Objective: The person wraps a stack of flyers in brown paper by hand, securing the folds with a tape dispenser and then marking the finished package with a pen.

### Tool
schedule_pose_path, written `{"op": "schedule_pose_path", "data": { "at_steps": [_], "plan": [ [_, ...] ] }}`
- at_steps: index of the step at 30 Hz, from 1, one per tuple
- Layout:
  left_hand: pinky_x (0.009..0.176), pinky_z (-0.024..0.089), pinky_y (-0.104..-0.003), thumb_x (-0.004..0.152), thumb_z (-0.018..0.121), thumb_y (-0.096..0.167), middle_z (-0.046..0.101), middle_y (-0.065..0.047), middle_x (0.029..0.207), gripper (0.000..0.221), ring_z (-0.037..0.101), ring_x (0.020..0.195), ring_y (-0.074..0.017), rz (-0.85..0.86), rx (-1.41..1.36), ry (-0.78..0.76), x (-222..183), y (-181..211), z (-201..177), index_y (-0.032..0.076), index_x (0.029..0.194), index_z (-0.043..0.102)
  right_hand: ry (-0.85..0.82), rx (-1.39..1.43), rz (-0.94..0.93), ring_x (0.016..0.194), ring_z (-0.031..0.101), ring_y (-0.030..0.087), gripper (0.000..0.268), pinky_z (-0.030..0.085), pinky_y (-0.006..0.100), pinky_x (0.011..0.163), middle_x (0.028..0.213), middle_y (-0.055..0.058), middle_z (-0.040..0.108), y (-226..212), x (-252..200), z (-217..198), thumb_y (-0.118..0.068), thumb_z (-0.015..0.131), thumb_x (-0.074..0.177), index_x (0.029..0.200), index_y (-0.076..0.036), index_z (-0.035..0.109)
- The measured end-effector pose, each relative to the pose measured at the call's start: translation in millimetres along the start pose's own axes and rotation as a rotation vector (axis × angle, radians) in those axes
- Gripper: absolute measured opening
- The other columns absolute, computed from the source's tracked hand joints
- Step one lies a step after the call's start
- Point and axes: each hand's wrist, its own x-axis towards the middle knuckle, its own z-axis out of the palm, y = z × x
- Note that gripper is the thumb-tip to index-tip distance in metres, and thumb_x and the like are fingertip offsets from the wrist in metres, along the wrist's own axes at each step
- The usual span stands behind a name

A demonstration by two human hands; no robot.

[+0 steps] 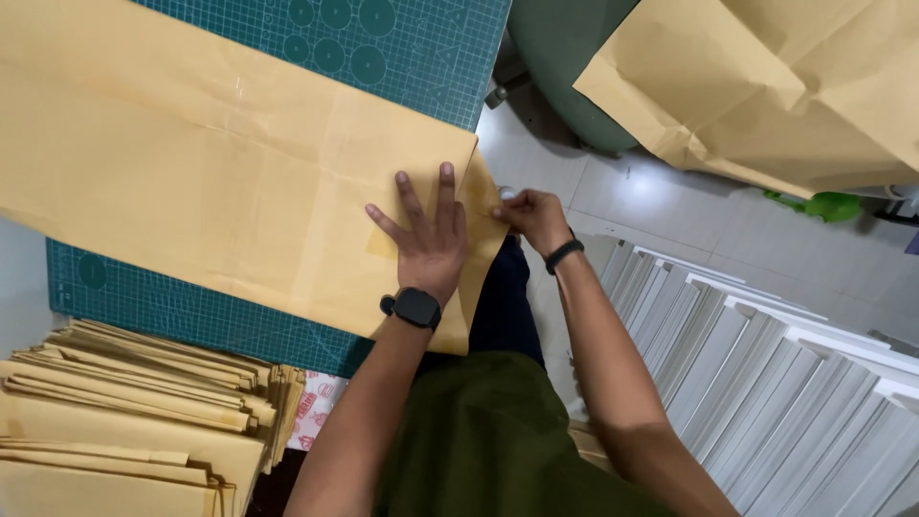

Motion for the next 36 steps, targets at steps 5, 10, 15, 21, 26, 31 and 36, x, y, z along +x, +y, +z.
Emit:
{"op": "schedule_pose_path", "data": {
  "at_steps": [5, 10, 15, 21, 26, 31, 36],
  "plan": [
    [0.095, 0.020, -0.097, 0.097, 0.060, -0.001, 0.007, -0.014, 0.174, 0.027, 0.012, 0.144, -0.0692, 0.018, -0.032, -0.259, -4, 1, 1, 0.007, 0.123, 0.058, 0.056, -0.459, 0.091, 0.094, 0.073, 0.044, 0.033, 0.055, 0.048, 0.082, 0.085, 0.024, 0.073, 82, -46, -15, -0.029, 0.083, 0.087, 0.092, 0.002, 0.072],
    [0.099, 0.017, -0.096, 0.098, 0.061, 0.001, 0.002, -0.011, 0.175, 0.036, 0.008, 0.146, -0.0671, 0.008, -0.057, -0.453, -4, 0, -16, 0.009, 0.132, 0.053, 0.344, -0.251, -0.169, 0.084, 0.073, 0.024, 0.018, 0.055, 0.036, 0.078, 0.082, 0.004, 0.074, 76, -137, 20, -0.029, 0.085, 0.087, 0.098, -0.018, 0.075],
    [0.095, 0.026, -0.095, 0.103, 0.061, 0.002, 0.008, -0.013, 0.173, 0.011, 0.019, 0.145, -0.0675, -0.032, 0.003, -0.058, -3, 3, -4, 0.007, 0.111, 0.056, 0.060, -0.444, -0.833, 0.114, 0.062, 0.036, 0.070, 0.049, 0.046, 0.097, 0.121, 0.012, 0.065, 44, -174, 98, -0.061, 0.091, 0.065, 0.114, -0.015, 0.069],
    [0.097, 0.024, -0.095, 0.102, 0.062, 0.000, 0.012, -0.014, 0.173, 0.014, 0.017, 0.146, -0.0655, -0.021, -0.006, -0.044, -7, 4, -3, 0.008, 0.112, 0.057, 0.005, -0.450, -0.967, 0.107, 0.071, 0.029, 0.017, 0.055, 0.038, 0.087, 0.112, 0.003, 0.077, 62, -150, 104, -0.026, 0.073, 0.096, 0.111, -0.019, 0.076],
    [0.101, 0.015, -0.095, 0.104, 0.057, 0.000, 0.006, -0.016, 0.174, 0.014, 0.008, 0.148, -0.0667, -0.013, 0.010, -0.090, -7, 6, -5, 0.008, 0.116, 0.054, -0.154, -0.359, -0.956, 0.087, 0.072, 0.030, 0.005, 0.056, 0.041, 0.078, 0.090, 0.007, 0.076, 55, -106, 96, -0.018, 0.079, 0.089, 0.093, -0.014, 0.078],
    [0.100, 0.015, -0.094, 0.105, 0.056, 0.002, 0.005, -0.016, 0.175, 0.014, 0.008, 0.147, -0.0670, 0.004, 0.013, -0.119, -7, 6, -6, 0.009, 0.118, 0.054, -0.287, -0.259, -0.717, 0.077, 0.067, 0.024, 0.019, 0.054, 0.036, 0.072, 0.076, 0.004, 0.069, 49, -73, 103, -0.025, 0.079, 0.092, 0.082, -0.013, 0.069],
    [0.102, 0.015, -0.093, 0.106, 0.057, 0.006, 0.007, -0.015, 0.175, 0.014, 0.007, 0.149, -0.0651, 0.004, 0.030, -0.131, -5, 4, -8, 0.010, 0.119, 0.056, -0.363, -0.094, -0.432, 0.065, 0.059, 0.015, 0.042, 0.050, 0.029, 0.062, 0.059, 0.002, 0.061, 37, -71, 102, -0.031, 0.080, 0.091, 0.063, -0.008, 0.060]
  ]
}}
